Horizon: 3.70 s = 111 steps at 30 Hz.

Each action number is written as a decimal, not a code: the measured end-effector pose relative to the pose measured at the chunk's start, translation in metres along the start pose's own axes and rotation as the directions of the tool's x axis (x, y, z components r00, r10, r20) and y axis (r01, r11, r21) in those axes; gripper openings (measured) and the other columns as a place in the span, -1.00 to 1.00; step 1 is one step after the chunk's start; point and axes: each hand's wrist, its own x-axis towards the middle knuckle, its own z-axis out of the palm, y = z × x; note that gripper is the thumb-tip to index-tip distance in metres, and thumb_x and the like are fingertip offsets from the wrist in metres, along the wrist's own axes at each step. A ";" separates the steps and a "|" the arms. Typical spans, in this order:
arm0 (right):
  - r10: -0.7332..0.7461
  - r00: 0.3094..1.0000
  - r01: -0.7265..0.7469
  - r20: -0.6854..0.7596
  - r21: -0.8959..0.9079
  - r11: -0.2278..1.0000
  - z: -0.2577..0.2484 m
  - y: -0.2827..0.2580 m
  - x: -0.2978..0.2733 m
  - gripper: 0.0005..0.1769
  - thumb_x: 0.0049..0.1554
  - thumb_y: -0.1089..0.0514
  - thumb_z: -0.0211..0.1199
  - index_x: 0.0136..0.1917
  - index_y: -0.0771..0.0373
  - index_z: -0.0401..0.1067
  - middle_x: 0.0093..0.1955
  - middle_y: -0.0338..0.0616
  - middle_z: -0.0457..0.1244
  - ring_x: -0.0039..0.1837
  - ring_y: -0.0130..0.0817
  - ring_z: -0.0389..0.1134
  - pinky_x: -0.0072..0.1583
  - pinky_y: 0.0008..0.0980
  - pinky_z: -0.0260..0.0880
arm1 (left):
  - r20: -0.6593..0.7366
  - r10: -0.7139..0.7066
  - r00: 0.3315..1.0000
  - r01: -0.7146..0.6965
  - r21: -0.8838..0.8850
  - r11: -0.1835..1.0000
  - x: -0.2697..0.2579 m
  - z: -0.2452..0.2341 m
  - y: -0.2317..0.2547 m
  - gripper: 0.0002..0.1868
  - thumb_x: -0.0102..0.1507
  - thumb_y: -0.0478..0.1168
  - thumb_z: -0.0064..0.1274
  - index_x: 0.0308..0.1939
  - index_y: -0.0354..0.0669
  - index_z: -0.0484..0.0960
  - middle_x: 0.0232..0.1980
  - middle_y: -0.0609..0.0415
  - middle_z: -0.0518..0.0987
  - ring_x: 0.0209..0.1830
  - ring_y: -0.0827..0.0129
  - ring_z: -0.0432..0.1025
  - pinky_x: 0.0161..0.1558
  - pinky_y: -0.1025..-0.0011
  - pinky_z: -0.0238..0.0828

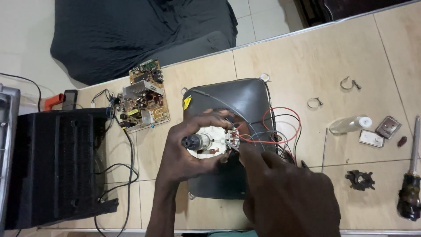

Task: The person cleans the internal components of a disassembled electronic device, likely a motor or fan, using a pink toothbrush. They scrub various parts of the device, including the central shaft and surrounding housing, while holding it over a workbench.

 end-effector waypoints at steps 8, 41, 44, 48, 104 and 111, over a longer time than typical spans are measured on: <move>-0.023 0.951 0.092 -0.308 0.211 0.973 0.034 0.003 0.007 -0.17 -0.25 0.06 0.27 0.32 -0.38 0.25 0.16 -0.60 0.40 -0.15 0.11 0.50 -0.32 0.20 0.48 | -0.012 0.029 1.000 -0.030 -0.030 0.999 0.000 -0.004 -0.008 -0.57 0.18 -0.09 0.31 0.07 -0.09 0.58 0.11 0.07 0.66 0.33 0.09 0.57 0.55 0.03 0.29; 0.046 0.975 -0.001 -0.216 0.205 0.979 0.009 0.004 0.002 -0.33 -0.05 -0.06 0.22 0.35 -0.46 0.29 0.04 -0.43 0.45 -0.16 0.11 0.53 -0.26 0.23 0.51 | 0.011 0.048 0.999 -0.047 -0.028 0.998 0.003 0.001 -0.005 -0.55 0.18 -0.06 0.29 0.09 -0.09 0.57 0.12 0.04 0.66 0.34 0.07 0.56 0.54 0.01 0.27; 0.094 0.981 -0.073 -0.169 0.128 0.989 0.013 -0.003 -0.001 -0.23 -0.14 -0.06 0.24 0.35 -0.49 0.20 0.08 -0.49 0.40 -0.19 0.20 0.52 -0.30 0.28 0.49 | -0.010 0.029 1.000 -0.029 -0.014 0.999 0.000 0.002 -0.004 -0.52 0.13 -0.12 0.35 0.09 -0.08 0.57 0.12 0.04 0.67 0.33 0.09 0.56 0.54 0.06 0.28; 0.174 0.984 -0.173 0.040 -0.032 0.984 -0.012 -0.014 -0.004 -0.36 -0.01 -0.10 0.09 0.33 -0.52 0.05 0.01 -0.47 0.37 -0.10 0.14 0.54 -0.18 0.24 0.52 | -0.055 0.015 0.998 -0.013 0.029 1.000 -0.003 0.006 -0.004 -0.53 0.10 -0.16 0.39 0.06 -0.04 0.59 0.11 0.08 0.68 0.30 0.16 0.58 0.50 0.12 0.32; -0.121 0.872 0.489 -0.475 0.860 0.149 0.055 0.011 0.038 -0.67 0.28 0.08 0.06 0.10 0.26 0.58 -0.09 -0.21 0.33 -0.04 -0.45 0.30 -0.02 -0.48 0.28 | -0.236 -0.216 0.948 0.221 -0.005 0.975 -0.017 0.015 0.001 -0.18 -0.09 -0.11 0.45 0.24 -0.16 0.54 0.30 -0.02 0.58 0.29 0.31 0.49 0.27 0.39 0.43; -0.351 0.817 0.558 -0.458 0.782 0.277 0.035 0.039 0.048 -0.74 0.26 0.09 0.03 -0.10 0.13 0.53 -0.19 -0.35 0.38 -0.11 -0.51 0.34 -0.04 -0.46 0.25 | -0.179 -0.161 0.971 0.162 -0.005 0.987 -0.018 0.017 0.005 -0.31 0.04 -0.02 0.38 0.21 -0.10 0.53 0.33 -0.08 0.58 0.37 0.22 0.46 0.31 0.35 0.42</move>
